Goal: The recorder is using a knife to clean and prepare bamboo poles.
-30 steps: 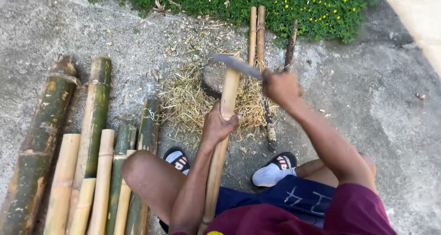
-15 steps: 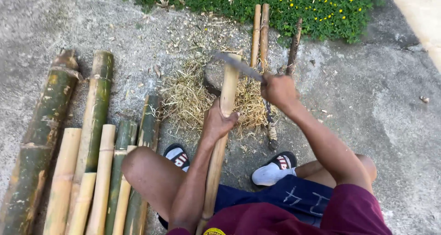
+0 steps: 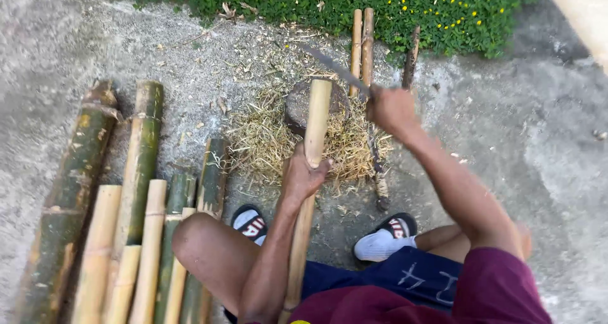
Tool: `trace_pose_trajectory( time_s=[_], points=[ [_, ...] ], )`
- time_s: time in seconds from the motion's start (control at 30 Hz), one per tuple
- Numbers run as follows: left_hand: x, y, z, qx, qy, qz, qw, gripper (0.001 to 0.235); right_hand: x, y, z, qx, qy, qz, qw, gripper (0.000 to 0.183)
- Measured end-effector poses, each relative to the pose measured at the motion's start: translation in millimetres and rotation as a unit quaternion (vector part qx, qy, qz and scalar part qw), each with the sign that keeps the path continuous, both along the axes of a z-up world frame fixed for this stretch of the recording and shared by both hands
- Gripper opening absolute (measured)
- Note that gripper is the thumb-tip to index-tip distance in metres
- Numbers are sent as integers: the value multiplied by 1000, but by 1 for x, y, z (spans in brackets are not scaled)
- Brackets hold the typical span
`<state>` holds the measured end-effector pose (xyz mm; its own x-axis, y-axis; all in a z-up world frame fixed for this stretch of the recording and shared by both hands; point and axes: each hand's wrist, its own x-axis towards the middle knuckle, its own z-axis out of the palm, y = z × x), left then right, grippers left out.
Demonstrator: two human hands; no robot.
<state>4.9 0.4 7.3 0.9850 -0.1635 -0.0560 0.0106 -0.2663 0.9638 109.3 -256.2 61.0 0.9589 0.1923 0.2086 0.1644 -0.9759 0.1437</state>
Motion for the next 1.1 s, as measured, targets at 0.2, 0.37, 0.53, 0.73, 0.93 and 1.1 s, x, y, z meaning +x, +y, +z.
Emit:
trace_pose_trajectory(
  time_s=[0.2, 0.37, 0.53, 0.73, 0.93, 1.1],
  points=[
    [3, -5, -3, 23, -40, 14, 999, 63, -45, 34, -32, -39, 6, 169, 985, 15],
    [-10, -6, 6, 10, -54, 15, 998, 63, 12, -6, -18, -4, -1, 78, 997, 15],
    [2, -6, -5, 11, -18, 7, 1000, 64, 4, -2, -1, 38, -16, 19, 999, 16],
    [-1, -10, -7, 76, -37, 5, 996, 71, -41, 14, -49, -17, -16, 189, 982, 12],
    [-26, -10, -10, 83, -72, -13, 994, 72, 18, -36, -15, 95, 70, -111, 987, 20],
    [-45, 47, 38, -43, -14, 94, 995, 79, -27, -82, -65, 413, 22, -76, 907, 29]
  ],
)
